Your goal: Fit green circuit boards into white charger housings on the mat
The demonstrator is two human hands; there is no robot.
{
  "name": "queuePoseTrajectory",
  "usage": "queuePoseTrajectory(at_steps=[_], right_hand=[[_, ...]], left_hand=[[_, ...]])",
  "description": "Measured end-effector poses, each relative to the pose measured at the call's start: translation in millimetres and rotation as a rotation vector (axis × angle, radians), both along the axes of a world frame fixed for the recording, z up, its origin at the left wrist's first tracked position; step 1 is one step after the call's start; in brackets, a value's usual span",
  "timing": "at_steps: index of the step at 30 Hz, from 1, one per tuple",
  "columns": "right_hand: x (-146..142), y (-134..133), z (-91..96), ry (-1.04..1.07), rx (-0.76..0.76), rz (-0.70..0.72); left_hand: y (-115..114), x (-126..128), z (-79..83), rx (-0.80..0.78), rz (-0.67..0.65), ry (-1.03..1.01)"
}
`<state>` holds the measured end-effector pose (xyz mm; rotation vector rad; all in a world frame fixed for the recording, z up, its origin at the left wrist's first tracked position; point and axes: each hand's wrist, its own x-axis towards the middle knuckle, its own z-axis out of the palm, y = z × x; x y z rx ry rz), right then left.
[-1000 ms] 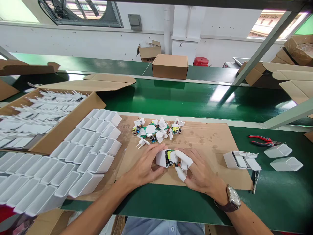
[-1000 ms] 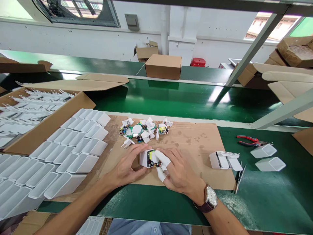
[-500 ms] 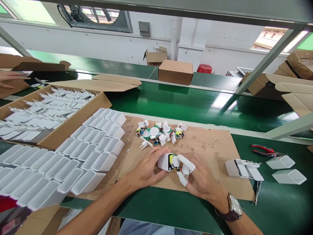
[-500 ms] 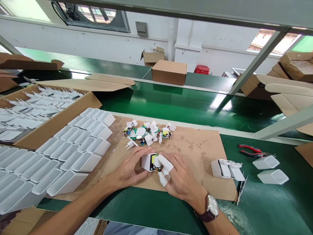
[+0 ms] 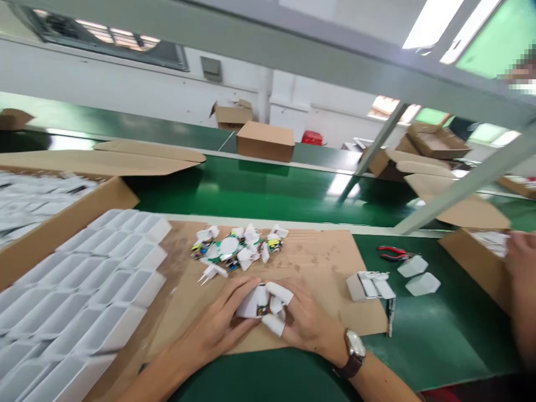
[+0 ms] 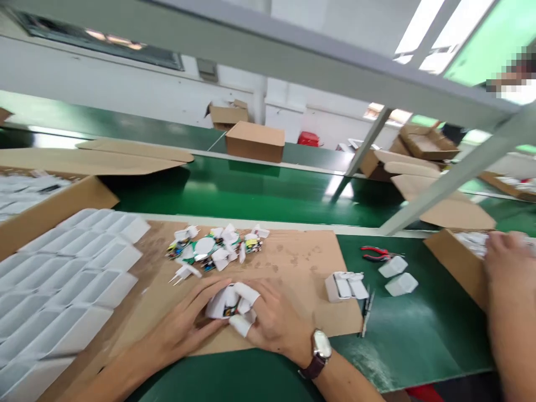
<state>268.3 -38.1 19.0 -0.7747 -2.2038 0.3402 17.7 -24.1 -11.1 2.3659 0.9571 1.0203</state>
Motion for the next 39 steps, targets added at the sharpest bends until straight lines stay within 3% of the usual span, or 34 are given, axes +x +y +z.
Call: queuePoseTrajectory(at_steps=[3, 8, 13, 17, 23, 28, 39], right_hand=[[-1, -1, 4.6, 0.051, 0.017, 0.0], [-1, 1, 8.1, 0.145, -0.065, -0.055], [-3, 4, -0.7, 0.105, 0.016, -0.004], [-3, 2, -6.6, -0.011, 0.003, 0.054], [-3, 1, -10.8, -0.056, 0.006, 0.099], [-4, 3, -10.7, -0.052, -0.001, 0.105], [4, 3, -13.7, -0.022, 0.022, 0.123]], left_hand=[[3, -3, -11.4, 0.027, 0.036, -0.035], [5, -8, -24.5, -0.115, 0.041, -0.091], [4, -8, -31.2, -0.186, 0.092, -0.166], [6, -4, -23.6, -0.209, 0.007, -0.197], [8, 1, -6.0, -0.071, -0.123, -0.237], [6, 2, 3.5, 0.023, -0.085, -0.261], [-3, -1, 17.2, -0.025, -0.024, -0.274]])
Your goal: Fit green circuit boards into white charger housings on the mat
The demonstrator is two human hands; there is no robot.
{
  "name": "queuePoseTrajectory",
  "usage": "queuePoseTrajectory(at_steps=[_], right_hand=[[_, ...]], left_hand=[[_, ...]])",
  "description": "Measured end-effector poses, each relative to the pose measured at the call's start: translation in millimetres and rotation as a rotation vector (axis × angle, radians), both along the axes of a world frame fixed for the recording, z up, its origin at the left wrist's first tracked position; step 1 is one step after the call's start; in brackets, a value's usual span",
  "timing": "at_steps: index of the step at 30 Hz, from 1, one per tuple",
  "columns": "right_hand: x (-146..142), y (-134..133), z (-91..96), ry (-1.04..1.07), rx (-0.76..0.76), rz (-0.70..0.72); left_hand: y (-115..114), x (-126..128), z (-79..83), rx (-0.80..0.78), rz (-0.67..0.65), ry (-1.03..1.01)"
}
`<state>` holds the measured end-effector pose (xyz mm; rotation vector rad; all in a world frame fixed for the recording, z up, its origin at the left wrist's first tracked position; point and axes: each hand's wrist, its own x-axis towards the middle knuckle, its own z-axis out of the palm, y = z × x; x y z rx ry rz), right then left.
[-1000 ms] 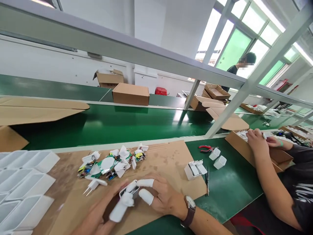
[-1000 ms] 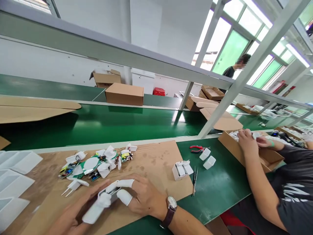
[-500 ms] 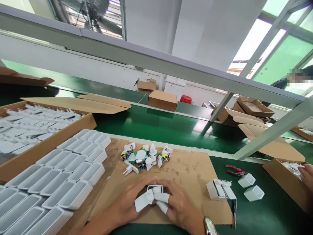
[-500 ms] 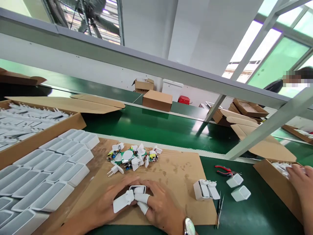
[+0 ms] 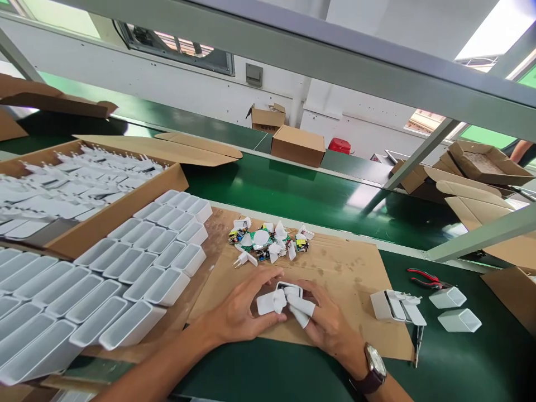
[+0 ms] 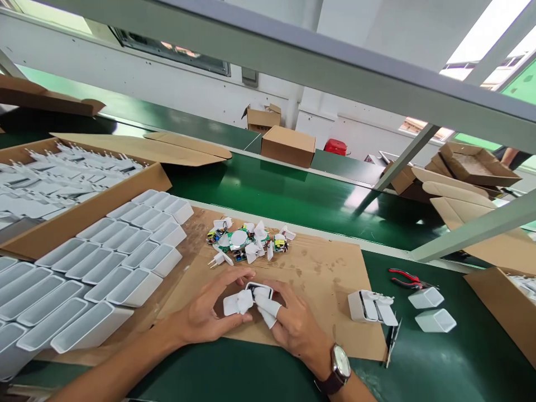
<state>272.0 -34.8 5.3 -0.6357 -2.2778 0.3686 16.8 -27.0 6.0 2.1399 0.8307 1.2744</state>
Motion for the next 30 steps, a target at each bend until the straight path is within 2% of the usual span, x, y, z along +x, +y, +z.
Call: queuePoseTrajectory(at_steps=[6, 14, 17, 21, 27, 30], right_hand=[[-5.0, -3.9, 9.2, -0.077, -0.077, -0.042], [-1.3, -7.5, -0.3, -0.217, 0.075, -0.102], [0.6, -8.8, 2.5, -0.325, 0.177, -0.095], [1.0, -8.8, 7.4, -0.383, 0.213, -0.097], [-3.6, -6.0, 3.1, -0.133, 0.024, -0.096], [-6.4, -4.0, 6.9, -0.111, -0.072, -0.091]], left_hand=[[2.9, 2.5, 0.1, 0.116, -0.044, -0.005], [1.7, 4.7, 4.5, 0.061, -0.048, -0.064], [1.3, 3.5, 3.8, 0.033, -0.059, -0.061], [1.7, 2.8, 3.3, 0.033, -0.071, -0.058], [2.3, 3.3, 6.9, 0.032, -0.062, -0.045], [2.6, 3.3, 6.9, 0.026, -0.065, -0.042]])
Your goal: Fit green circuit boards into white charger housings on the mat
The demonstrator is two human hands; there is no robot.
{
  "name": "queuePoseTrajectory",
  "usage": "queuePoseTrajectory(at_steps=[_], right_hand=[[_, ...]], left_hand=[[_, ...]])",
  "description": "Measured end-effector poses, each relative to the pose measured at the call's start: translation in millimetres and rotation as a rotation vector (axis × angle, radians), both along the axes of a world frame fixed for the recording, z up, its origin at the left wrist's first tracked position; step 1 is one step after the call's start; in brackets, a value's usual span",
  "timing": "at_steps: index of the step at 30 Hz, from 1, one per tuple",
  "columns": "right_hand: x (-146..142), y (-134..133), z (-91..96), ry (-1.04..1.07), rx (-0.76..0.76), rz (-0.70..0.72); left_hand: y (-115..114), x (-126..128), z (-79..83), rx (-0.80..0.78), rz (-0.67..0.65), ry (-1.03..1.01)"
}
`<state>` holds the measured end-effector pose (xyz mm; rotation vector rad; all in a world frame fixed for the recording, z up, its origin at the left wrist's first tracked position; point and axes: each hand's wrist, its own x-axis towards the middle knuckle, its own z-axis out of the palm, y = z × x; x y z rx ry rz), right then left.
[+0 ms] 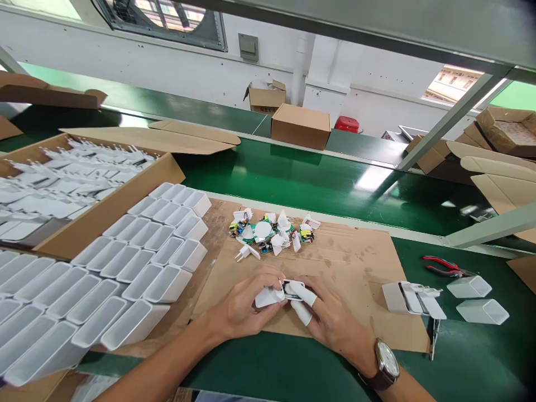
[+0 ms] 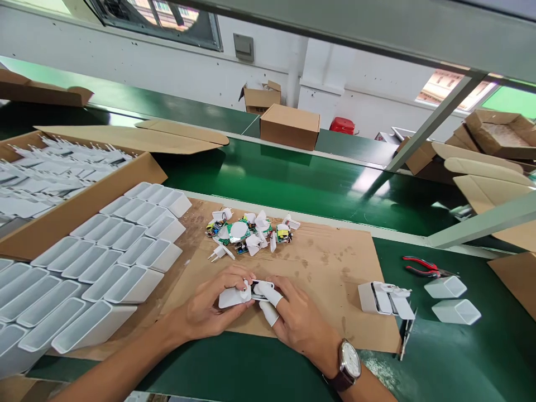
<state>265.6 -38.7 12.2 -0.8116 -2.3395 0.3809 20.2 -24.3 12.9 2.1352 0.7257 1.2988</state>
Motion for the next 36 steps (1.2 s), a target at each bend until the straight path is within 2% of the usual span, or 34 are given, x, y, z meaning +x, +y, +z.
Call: queuePoseTrajectory(at_steps=[5, 13, 22, 28, 32, 36], right_hand=[[-1, 3, 3.0, 0.056, -0.074, 0.032], [-1, -1, -8.2, 0.125, 0.013, -0.061], [0, 0, 2.2, 0.132, -0.125, -0.062], [-4, 1, 4.5, -0.001, -0.062, -0.013], [-4, 3, 4.4, 0.0, -0.101, -0.002], [0, 3, -2.1, 0.06, 0.004, -0.009]], left_hand=[[2, 2, -2.0, 0.006, 0.005, -0.019], [2, 3, -2.8, 0.006, 0.023, -0.021], [2, 4, 0.6, 0.028, 0.044, -0.012], [1, 4, -1.5, 0.047, 0.045, -0.002], [1, 4, 0.1, 0.064, 0.062, 0.01], [1, 3, 0.9, 0.062, 0.053, 0.014]])
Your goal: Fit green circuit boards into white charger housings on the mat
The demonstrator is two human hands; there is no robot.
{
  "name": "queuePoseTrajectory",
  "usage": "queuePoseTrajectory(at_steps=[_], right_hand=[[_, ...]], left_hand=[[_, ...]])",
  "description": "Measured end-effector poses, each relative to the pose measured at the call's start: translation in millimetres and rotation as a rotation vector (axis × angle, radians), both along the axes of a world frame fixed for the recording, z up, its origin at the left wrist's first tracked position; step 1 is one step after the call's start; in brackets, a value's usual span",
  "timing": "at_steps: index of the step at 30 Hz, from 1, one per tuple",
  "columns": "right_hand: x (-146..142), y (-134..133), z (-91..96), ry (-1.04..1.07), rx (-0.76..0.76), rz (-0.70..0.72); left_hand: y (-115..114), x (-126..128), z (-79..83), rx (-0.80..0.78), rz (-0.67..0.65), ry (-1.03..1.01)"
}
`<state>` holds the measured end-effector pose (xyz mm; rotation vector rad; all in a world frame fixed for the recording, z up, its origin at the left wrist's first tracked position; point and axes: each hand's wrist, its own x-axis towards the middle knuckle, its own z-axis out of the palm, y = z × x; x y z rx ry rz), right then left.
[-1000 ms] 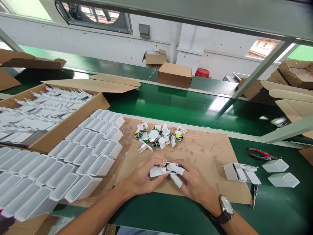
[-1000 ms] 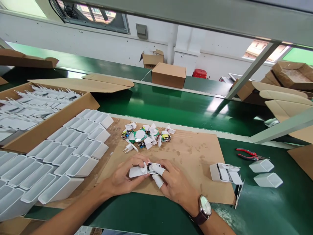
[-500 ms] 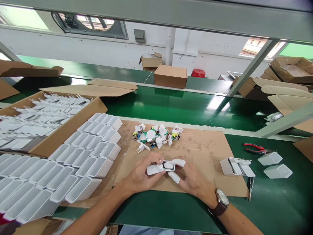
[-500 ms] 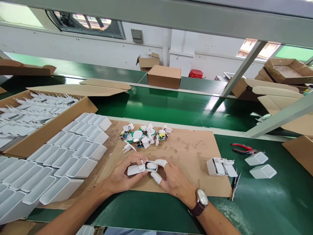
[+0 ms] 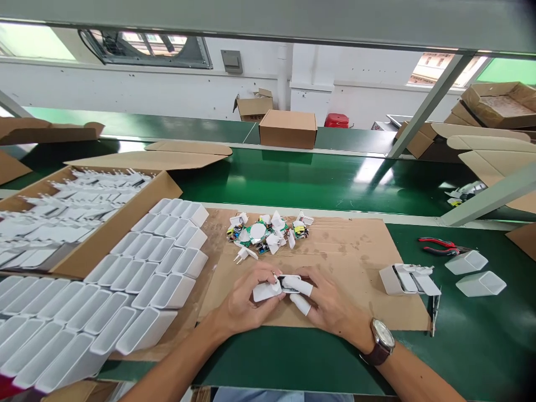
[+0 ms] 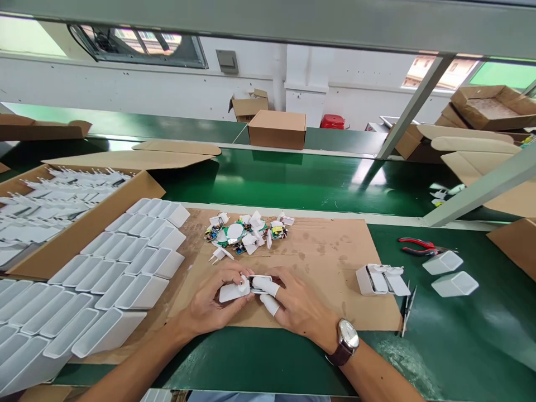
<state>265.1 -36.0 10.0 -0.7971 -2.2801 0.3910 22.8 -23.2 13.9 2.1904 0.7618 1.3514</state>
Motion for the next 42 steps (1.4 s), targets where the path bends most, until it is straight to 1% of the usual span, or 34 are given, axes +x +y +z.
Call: queuePoseTrajectory(at_steps=[2, 5, 10, 13, 15, 18, 20, 22, 26, 29, 31, 32, 35, 37, 38, 40, 42], right_hand=[[2, 0, -4.8, 0.02, 0.037, 0.022], [4, 1, -9.0, 0.013, 0.034, 0.064], [5, 0, -4.5, 0.051, 0.071, 0.066], [5, -2, -0.7, 0.043, 0.013, 0.046], [3, -2, -0.3, 0.01, -0.018, 0.037], [1, -3, -1.1, -0.016, -0.016, 0.004], [0, -4, -0.3, 0.003, -0.029, -0.021], [-1, -4, 2.5, 0.007, -0.052, -0.019], [-1, -4, 7.9, -0.068, -0.08, 0.018], [-2, -4, 3.6, -0.025, -0.142, 0.02], [-2, -3, -2.8, 0.115, -0.256, -0.017], [-3, -3, -5.8, 0.225, -0.349, -0.043], [-5, 0, -9.6, 0.539, -0.735, -0.084], [-7, 1, -7.5, 0.624, -0.985, -0.068], [-8, 1, -6.0, 0.641, -1.086, -0.067], [-11, 0, -3.5, 0.679, -1.244, -0.06], [-14, -1, -2.9, 0.711, -1.34, -0.032]], left_hand=[[0, -1, -0.9, 0.0, -0.005, 0.008], [0, -3, -3.1, 0.009, -0.011, 0.014], [0, -6, -6.9, 0.027, -0.008, -0.014], [-1, -6, -8.3, 0.003, 0.011, -0.026], [-1, -5, -8.6, -0.014, 0.02, 0.008], [-2, -4, -9.0, -0.038, 0.016, 0.035], [-2, -3, -9.9, -0.05, 0.005, 0.033], [-3, -3, -11.2, -0.055, 0.005, 0.038], [-3, -3, -14.4, -0.073, 0.006, 0.036], [-3, -3, -16.2, -0.093, 0.006, 0.039], [-3, -4, -16.9, -0.078, 0.039, 0.054], [-4, -4, -16.9, -0.054, 0.059, 0.062], [-5, -4, -15.9, 0.06, 0.077, 0.102], [-6, -2, -14.8, 0.137, 0.065, 0.127], [-6, -1, -14.4, 0.166, 0.063, 0.132], [-5, 1, -14.5, 0.206, 0.074, 0.12], [-4, 3, -15.6, 0.216, 0.09, 0.098]])
